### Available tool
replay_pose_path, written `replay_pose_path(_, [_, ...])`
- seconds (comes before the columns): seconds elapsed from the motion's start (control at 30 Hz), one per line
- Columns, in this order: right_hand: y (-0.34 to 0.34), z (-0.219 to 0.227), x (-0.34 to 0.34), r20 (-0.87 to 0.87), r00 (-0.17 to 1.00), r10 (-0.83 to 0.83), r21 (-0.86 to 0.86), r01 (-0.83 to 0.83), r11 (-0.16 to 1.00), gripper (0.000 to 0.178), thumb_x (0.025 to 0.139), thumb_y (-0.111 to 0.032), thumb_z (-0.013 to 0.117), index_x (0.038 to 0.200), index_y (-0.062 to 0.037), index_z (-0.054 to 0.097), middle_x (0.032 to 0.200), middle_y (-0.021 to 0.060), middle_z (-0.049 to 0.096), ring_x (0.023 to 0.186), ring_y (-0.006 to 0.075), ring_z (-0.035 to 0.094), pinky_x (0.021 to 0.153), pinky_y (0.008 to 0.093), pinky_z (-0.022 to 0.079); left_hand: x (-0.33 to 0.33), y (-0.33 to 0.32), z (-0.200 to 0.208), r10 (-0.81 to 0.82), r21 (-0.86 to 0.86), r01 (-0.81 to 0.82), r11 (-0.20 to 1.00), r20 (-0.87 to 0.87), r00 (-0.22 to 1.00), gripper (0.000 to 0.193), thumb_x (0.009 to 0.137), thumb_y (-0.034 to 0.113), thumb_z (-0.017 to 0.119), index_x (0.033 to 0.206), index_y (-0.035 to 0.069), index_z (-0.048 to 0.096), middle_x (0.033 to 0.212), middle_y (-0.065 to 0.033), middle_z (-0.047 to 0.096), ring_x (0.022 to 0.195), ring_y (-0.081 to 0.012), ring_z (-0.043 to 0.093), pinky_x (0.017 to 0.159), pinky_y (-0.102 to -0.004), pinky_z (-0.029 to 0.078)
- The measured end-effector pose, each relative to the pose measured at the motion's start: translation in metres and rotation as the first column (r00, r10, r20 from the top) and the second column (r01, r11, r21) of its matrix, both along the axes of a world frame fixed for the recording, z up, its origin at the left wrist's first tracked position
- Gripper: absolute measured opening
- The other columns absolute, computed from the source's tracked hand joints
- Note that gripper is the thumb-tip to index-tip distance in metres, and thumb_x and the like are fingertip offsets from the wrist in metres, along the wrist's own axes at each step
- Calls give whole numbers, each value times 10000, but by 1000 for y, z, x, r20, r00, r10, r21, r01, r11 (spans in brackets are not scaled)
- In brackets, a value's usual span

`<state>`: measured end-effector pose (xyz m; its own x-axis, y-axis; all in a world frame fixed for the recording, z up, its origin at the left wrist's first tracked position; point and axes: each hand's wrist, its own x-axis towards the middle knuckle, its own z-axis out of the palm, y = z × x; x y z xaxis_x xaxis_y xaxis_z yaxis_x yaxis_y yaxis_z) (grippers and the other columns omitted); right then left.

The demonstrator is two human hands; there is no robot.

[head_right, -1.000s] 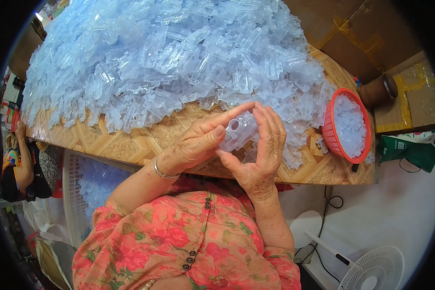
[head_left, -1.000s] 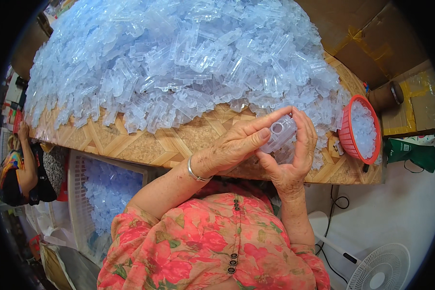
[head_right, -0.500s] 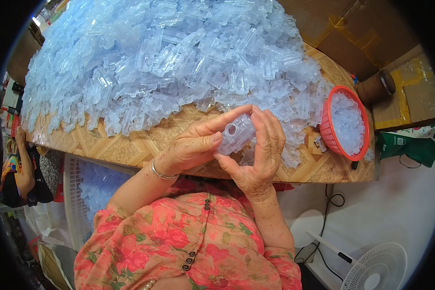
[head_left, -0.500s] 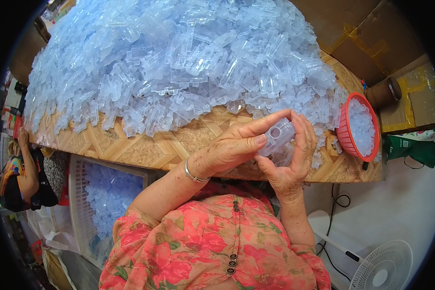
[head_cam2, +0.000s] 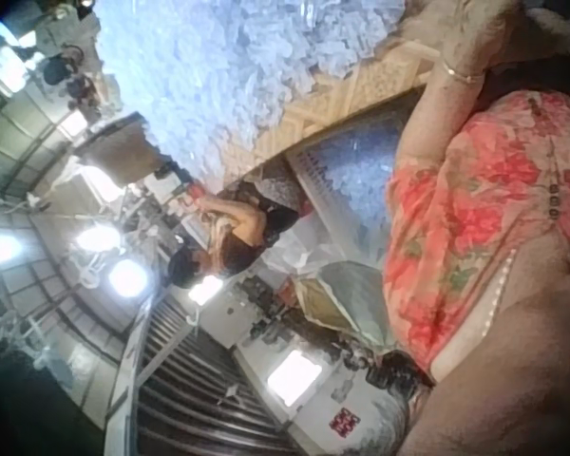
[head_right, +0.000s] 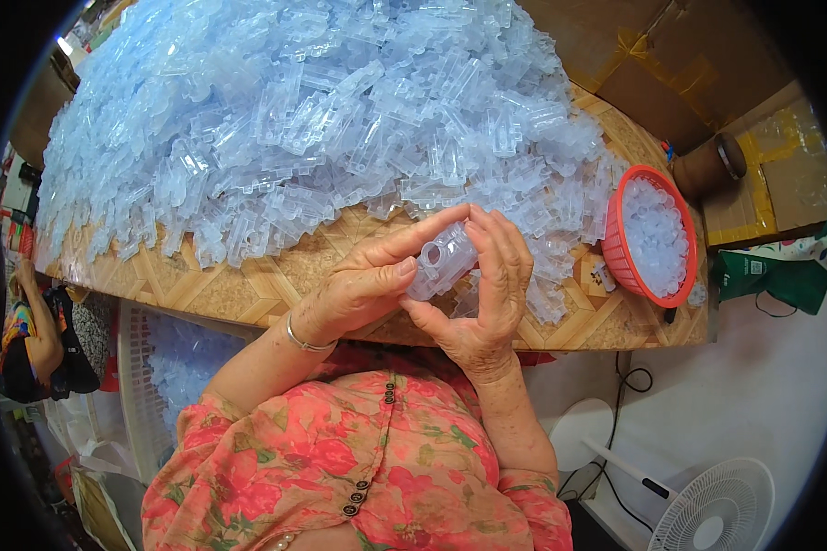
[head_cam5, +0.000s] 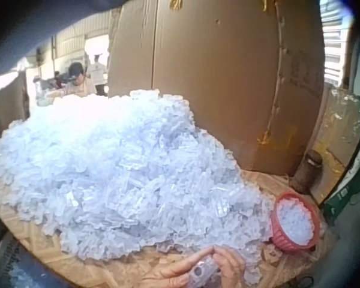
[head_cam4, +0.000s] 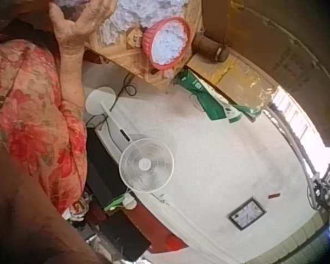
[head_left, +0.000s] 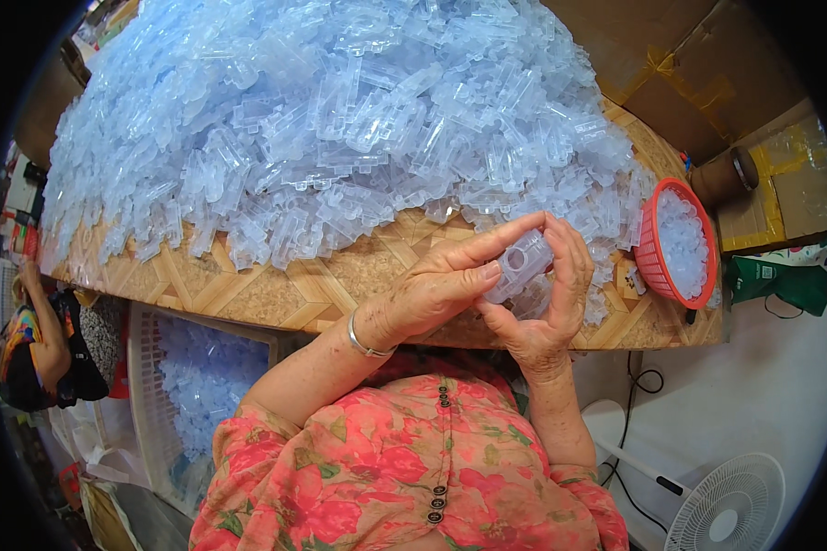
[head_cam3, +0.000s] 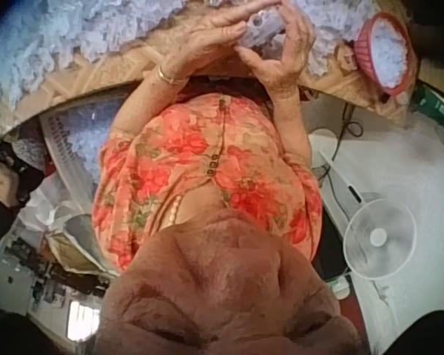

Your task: The person sits at a table and repeatedly picks up small, clear plastic components from a large pile. They manipulate the parts by hand, snapping them together to form a single unit, and then place the assembled piece into a red basket. The process is repetitive, with the person continuously selecting new components from the pile to assemble.

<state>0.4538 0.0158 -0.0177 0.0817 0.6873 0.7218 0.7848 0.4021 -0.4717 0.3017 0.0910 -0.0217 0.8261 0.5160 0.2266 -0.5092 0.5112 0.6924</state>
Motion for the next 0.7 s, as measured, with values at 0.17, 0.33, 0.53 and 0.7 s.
replay_pose_path(0.17, [2, -2, -2, 12, 1000, -26, 23, 25, 999, 808, 714, -354, 878, 1357, -19, 522, 1375, 151, 579, 1293, 370, 505, 1092, 489, 400, -1, -2, 5, 115, 231, -92, 968, -87, 990, 716, 1022, 303, 540, 1561, -50, 229, 1617, -142, 285, 1472, -239, 316, 1197, -376, 252])
replay_pose_path(0.33, [1, -3, -5, 85, 992, -94, 53, 89, 995, 765, 787, -429, 819, 1348, -1, 524, 1359, 150, 585, 1278, 368, 515, 1081, 492, 405, -5, 1, 8, 312, 546, -176, 819, -168, 935, 688, 1003, 277, 569, 1540, -55, 295, 1606, -170, 320, 1474, -230, 315, 1192, -365, 254])
replay_pose_path(0.53, [-2, -3, -3, 118, 990, -79, 66, 72, 995, 760, 791, -431, 815, 1346, -2, 523, 1349, 154, 587, 1268, 373, 515, 1072, 489, 408, -5, 3, 0, 292, 555, -193, 809, -95, 952, 662, 1007, 260, 575, 1541, -31, 314, 1593, -162, 348, 1481, -230, 303, 1194, -353, 247])
replay_pose_path(0.7, [0, 1, -5, 93, 994, -63, 54, 58, 997, 781, 738, -350, 857, 1351, -9, 512, 1349, 163, 578, 1271, 370, 510, 1073, 488, 409, -6, 1, 4, 176, 351, -133, 927, -95, 980, 614, 1038, 262, 526, 1545, -14, 317, 1590, -152, 354, 1485, -225, 289, 1196, -347, 236])
